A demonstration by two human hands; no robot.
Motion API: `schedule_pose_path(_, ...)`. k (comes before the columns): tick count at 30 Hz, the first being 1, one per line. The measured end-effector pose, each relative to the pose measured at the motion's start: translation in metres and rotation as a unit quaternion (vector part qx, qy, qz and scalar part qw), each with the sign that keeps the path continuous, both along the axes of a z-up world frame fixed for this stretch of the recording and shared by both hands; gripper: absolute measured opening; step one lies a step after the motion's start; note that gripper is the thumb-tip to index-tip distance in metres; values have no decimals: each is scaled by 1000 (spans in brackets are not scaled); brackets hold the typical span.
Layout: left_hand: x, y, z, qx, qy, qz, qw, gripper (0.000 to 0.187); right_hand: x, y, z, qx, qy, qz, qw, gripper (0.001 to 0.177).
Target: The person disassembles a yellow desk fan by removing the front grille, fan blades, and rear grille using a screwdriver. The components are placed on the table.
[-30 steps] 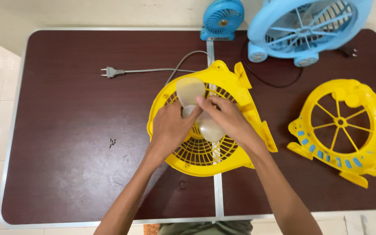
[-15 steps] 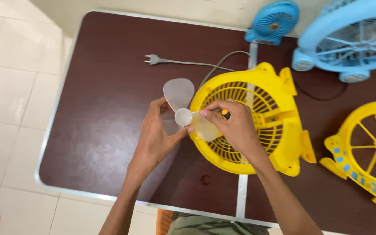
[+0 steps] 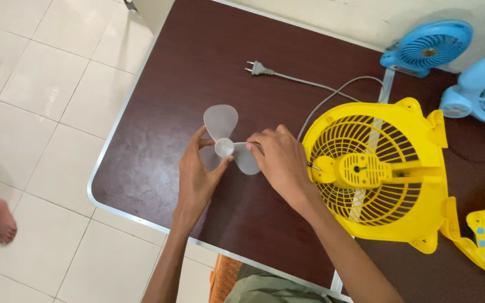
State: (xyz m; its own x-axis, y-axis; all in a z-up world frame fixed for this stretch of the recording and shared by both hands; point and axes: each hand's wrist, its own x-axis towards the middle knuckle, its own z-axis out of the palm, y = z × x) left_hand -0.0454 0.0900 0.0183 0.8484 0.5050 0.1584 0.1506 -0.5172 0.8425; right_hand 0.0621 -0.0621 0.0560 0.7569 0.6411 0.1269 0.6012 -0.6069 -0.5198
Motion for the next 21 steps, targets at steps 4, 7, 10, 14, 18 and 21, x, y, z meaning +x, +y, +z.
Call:
schedule_pose_path(4,-7,15,-17,-25,17,32,999,79,-5,21,-16,-55,-41,5,998,16)
schedule_pose_path(7,-13,26,-33,-6,18,42,999,78,-5,30,-26,-74,-65,10,995,15)
schedule_pose_path(10,-21,35,-47,47,15,27,998,82,-5,37,-36,-106,-53,18,993,13)
schedule_pose_path(14,-27,38,-58,19,35,28,999,80,-7,42,-46,-110,-47,37,992,11)
schedule_pose_path(18,-23,38,-63,33,18,36,999,74,-4,47,-48,-124,-36,32,991,12)
schedule_pose_path(21,-21,35,-64,41,16,45,998,66,-4,43,-43,-86,-46,28,995,11)
